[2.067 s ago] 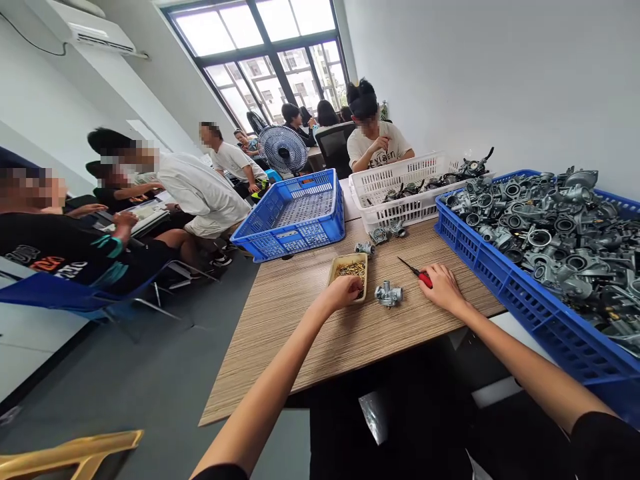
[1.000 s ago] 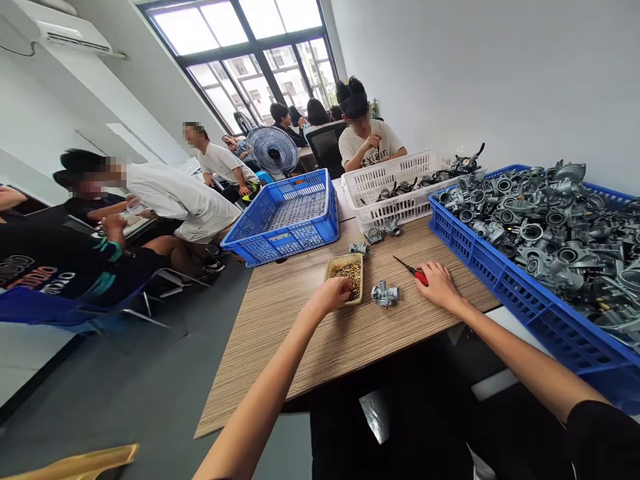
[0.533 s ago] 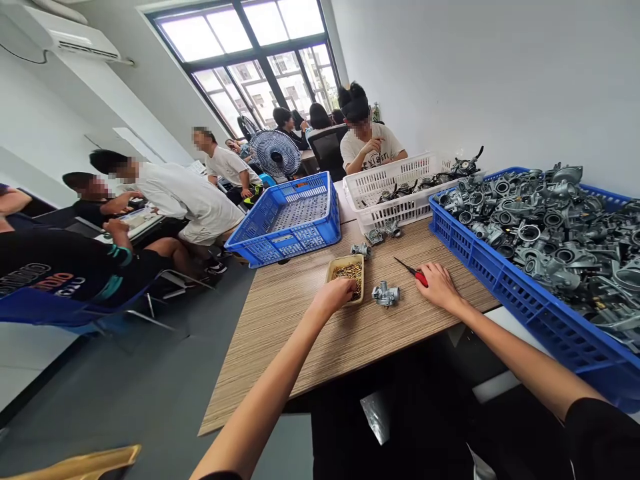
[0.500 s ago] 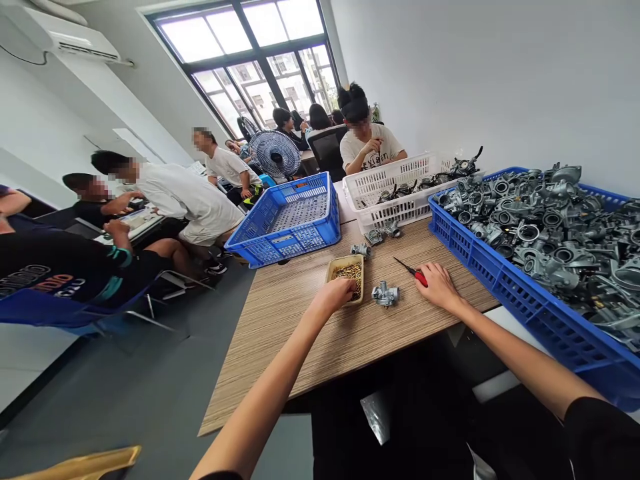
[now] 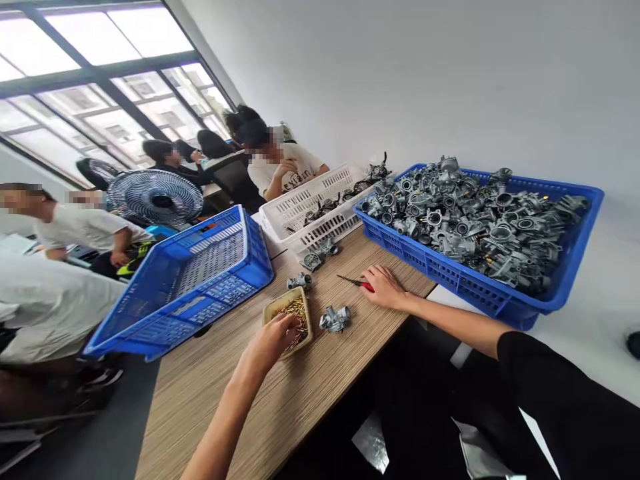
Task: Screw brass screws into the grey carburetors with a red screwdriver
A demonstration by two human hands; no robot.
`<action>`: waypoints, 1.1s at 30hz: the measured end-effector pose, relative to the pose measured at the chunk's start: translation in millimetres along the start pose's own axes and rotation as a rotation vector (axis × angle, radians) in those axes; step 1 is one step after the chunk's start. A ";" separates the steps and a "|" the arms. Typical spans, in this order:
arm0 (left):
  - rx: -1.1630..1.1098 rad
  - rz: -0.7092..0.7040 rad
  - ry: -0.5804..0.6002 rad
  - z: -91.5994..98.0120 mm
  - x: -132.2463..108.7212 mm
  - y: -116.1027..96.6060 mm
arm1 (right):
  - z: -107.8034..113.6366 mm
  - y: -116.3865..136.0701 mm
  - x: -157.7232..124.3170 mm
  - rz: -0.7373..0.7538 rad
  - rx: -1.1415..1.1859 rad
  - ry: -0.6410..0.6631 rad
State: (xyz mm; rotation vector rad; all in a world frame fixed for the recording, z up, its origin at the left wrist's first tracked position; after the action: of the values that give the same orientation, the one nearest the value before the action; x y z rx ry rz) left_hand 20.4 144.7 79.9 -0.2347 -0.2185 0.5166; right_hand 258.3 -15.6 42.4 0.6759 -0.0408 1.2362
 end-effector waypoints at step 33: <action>-0.903 0.222 -0.440 24.8 -25.0 -108.7 | 57.1 92.8 -10.9 -0.040 1.027 0.169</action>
State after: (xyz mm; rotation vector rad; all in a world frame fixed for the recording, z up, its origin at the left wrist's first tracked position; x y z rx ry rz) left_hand 42.8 44.3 129.7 -1.0351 -0.8631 0.6614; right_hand 191.5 -38.2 126.2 1.4332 0.7906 1.2284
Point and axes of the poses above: each hand's wrist, its own x-axis towards the middle knuckle, its own z-axis out of the back of the hand, y = z × x, the point moved 7 cm from there along x, towards the middle knuckle, and after that the axes turned 5 degrees about -y, right-handed, at the moved point
